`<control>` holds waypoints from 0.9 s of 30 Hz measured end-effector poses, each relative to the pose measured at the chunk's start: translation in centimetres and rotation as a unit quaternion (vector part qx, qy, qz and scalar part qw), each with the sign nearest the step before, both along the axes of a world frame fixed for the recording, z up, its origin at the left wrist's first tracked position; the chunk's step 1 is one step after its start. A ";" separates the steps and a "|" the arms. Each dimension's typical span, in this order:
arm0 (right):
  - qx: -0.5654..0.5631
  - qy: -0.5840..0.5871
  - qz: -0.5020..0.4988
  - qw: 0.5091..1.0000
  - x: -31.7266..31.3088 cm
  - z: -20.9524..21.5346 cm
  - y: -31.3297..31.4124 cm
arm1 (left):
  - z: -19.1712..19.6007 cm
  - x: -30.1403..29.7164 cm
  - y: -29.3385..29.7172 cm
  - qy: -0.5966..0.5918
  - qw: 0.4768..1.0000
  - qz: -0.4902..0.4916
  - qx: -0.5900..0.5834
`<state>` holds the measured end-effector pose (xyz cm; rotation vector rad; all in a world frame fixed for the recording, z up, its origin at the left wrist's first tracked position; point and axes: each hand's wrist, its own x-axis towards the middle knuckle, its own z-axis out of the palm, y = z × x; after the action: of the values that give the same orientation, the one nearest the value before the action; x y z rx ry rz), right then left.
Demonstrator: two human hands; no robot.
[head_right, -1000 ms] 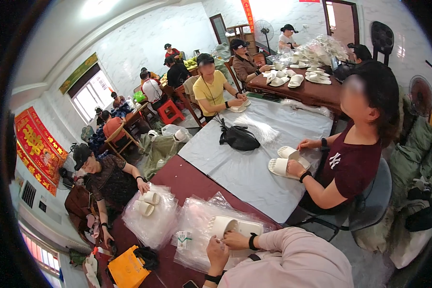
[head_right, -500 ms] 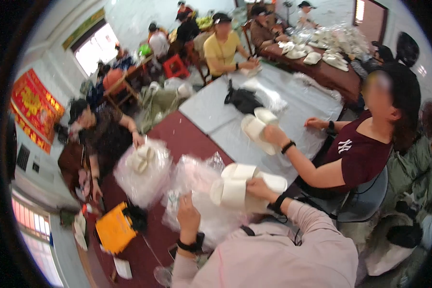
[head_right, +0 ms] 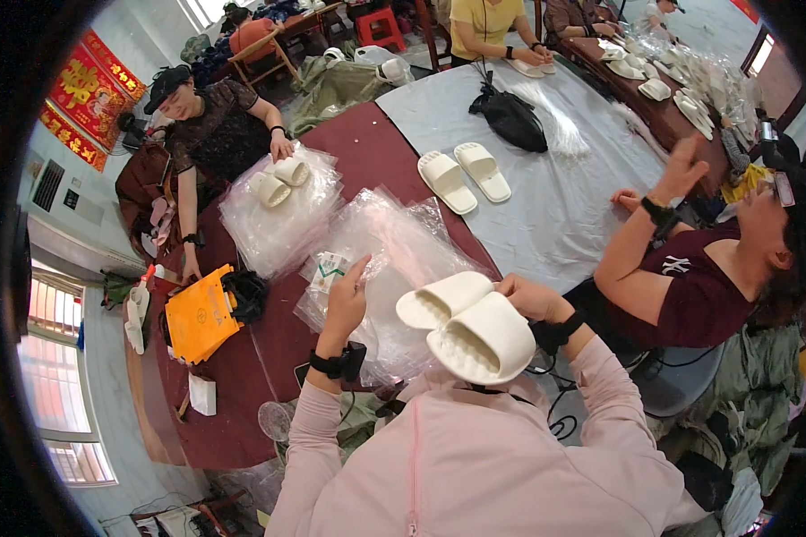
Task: Packing pairs of slides into individual plastic bags and then into a larger collection bag.
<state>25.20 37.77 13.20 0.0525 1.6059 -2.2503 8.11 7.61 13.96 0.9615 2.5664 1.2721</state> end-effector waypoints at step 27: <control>0.367 0.339 -0.179 0.847 -4.0 -8.5 -7.3 | -3.4 -0.3 4.8 0.025 0.973 -0.211 -0.089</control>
<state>21.23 30.42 4.73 -0.3010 2.9927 -1.8159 7.86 12.36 10.60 1.4144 2.2845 0.8974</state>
